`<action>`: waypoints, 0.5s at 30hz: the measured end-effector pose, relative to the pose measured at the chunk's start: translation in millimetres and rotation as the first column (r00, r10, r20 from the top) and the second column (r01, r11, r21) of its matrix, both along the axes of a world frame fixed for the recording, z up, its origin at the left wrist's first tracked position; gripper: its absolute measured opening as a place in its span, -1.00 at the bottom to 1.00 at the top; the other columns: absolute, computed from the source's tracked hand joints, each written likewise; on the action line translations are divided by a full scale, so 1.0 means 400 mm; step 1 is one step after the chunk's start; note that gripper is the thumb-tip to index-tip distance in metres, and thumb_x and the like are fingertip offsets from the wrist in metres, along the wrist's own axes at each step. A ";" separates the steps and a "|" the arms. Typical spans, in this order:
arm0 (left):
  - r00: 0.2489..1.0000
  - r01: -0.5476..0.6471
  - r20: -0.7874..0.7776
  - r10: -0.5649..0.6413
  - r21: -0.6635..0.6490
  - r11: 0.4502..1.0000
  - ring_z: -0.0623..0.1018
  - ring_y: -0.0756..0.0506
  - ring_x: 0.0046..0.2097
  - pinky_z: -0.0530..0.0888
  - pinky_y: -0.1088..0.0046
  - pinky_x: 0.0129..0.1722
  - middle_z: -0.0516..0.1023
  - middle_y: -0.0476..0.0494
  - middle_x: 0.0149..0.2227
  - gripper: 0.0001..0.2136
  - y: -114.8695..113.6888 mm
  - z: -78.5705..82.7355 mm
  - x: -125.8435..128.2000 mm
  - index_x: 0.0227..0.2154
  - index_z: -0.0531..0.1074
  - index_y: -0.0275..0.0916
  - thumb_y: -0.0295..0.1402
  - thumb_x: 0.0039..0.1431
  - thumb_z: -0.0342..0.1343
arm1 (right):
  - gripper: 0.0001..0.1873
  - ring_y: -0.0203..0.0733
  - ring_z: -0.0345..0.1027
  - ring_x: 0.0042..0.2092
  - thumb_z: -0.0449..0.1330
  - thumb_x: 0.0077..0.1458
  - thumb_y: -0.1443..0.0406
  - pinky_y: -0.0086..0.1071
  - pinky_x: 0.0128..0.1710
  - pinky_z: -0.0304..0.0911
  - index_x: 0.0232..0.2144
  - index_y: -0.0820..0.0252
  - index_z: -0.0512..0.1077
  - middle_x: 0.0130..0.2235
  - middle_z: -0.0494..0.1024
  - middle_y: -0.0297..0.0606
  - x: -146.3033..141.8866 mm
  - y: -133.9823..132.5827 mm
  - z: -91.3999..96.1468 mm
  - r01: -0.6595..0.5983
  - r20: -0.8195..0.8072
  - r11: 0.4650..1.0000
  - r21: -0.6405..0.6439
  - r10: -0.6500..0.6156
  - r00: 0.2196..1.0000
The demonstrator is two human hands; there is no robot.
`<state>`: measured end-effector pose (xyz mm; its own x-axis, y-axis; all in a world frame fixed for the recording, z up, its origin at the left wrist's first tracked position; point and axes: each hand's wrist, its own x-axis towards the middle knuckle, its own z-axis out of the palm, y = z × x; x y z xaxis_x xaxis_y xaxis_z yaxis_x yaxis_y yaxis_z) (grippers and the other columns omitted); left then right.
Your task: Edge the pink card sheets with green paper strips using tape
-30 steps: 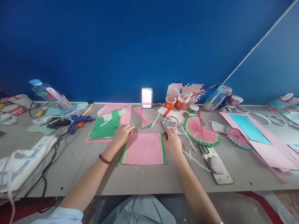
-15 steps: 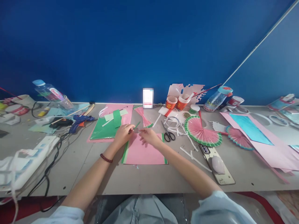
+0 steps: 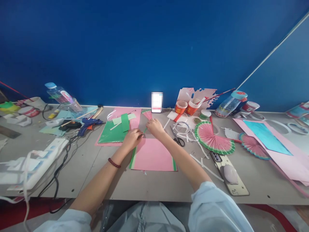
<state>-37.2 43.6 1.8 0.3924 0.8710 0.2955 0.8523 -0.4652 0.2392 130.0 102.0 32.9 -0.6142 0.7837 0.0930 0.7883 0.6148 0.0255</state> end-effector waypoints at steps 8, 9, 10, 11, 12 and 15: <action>1.000 0.022 0.008 -0.022 -0.010 1.000 0.44 -0.11 -0.16 0.37 0.36 -0.15 0.43 -0.17 -0.29 -0.83 -0.003 0.006 0.000 -0.35 0.47 -0.26 -0.42 0.21 -0.04 | -0.75 -0.11 0.26 -0.09 -0.01 0.21 0.36 -0.32 -0.14 0.01 -0.20 0.26 0.46 -0.16 0.50 -0.09 0.007 0.003 -0.012 -0.015 -0.042 1.000 -0.002 0.015 0.999; 1.000 0.021 0.007 -0.021 -0.012 1.000 0.44 -0.11 -0.16 0.37 0.36 -0.15 0.43 -0.17 -0.29 -0.83 -0.003 0.005 0.000 -0.35 0.47 -0.26 -0.43 0.20 -0.03 | -0.75 -0.13 0.26 -0.08 0.01 0.21 0.35 -0.33 -0.14 0.00 -0.19 0.23 0.47 -0.16 0.50 -0.12 0.011 0.007 -0.012 -0.021 -0.050 1.000 -0.014 0.020 0.999; 1.000 0.020 0.008 -0.020 -0.014 1.000 0.44 -0.11 -0.16 0.37 0.36 -0.14 0.43 -0.17 -0.29 -0.84 -0.003 0.004 0.000 -0.36 0.47 -0.26 -0.44 0.20 -0.03 | -0.76 -0.14 0.26 -0.08 0.02 0.20 0.36 -0.34 -0.15 0.00 -0.19 0.20 0.48 -0.16 0.51 -0.14 0.015 0.011 -0.011 -0.036 -0.055 0.999 -0.030 0.034 0.998; 1.000 0.017 0.012 -0.017 -0.014 1.000 0.44 -0.10 -0.15 0.37 0.36 -0.14 0.43 -0.17 -0.28 -0.84 -0.003 0.002 0.000 -0.36 0.47 -0.26 -0.45 0.19 -0.03 | -0.77 -0.15 0.26 -0.08 0.04 0.18 0.36 -0.35 -0.15 -0.01 -0.20 0.17 0.49 -0.17 0.52 -0.16 0.019 0.016 -0.009 -0.058 -0.057 0.997 -0.046 0.056 0.997; 1.000 0.014 0.019 -0.013 -0.014 1.000 0.44 -0.10 -0.15 0.38 0.36 -0.13 0.43 -0.17 -0.28 -0.84 -0.002 0.001 0.000 -0.36 0.47 -0.26 -0.46 0.19 -0.02 | -0.77 -0.15 0.26 -0.09 0.06 0.17 0.37 -0.35 -0.16 -0.01 -0.23 0.16 0.50 -0.19 0.53 -0.17 0.022 0.020 -0.008 -0.084 -0.054 0.995 -0.058 0.081 0.995; 0.999 0.009 0.035 -0.008 -0.009 1.000 0.44 -0.10 -0.14 0.38 0.37 -0.10 0.45 -0.16 -0.27 -0.84 -0.001 -0.004 0.001 -0.36 0.47 -0.25 -0.46 0.19 -0.03 | -0.78 -0.14 0.26 -0.11 0.06 0.16 0.38 -0.34 -0.16 -0.02 -0.30 0.21 0.52 -0.26 0.54 -0.14 0.025 0.026 -0.004 -0.144 -0.034 0.988 -0.054 0.142 0.989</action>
<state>-36.8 43.1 0.3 0.3894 0.8704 0.3013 0.8395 -0.4700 0.2727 140.1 112.4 31.4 -0.7178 0.6925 0.0718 0.6921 0.7210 -0.0347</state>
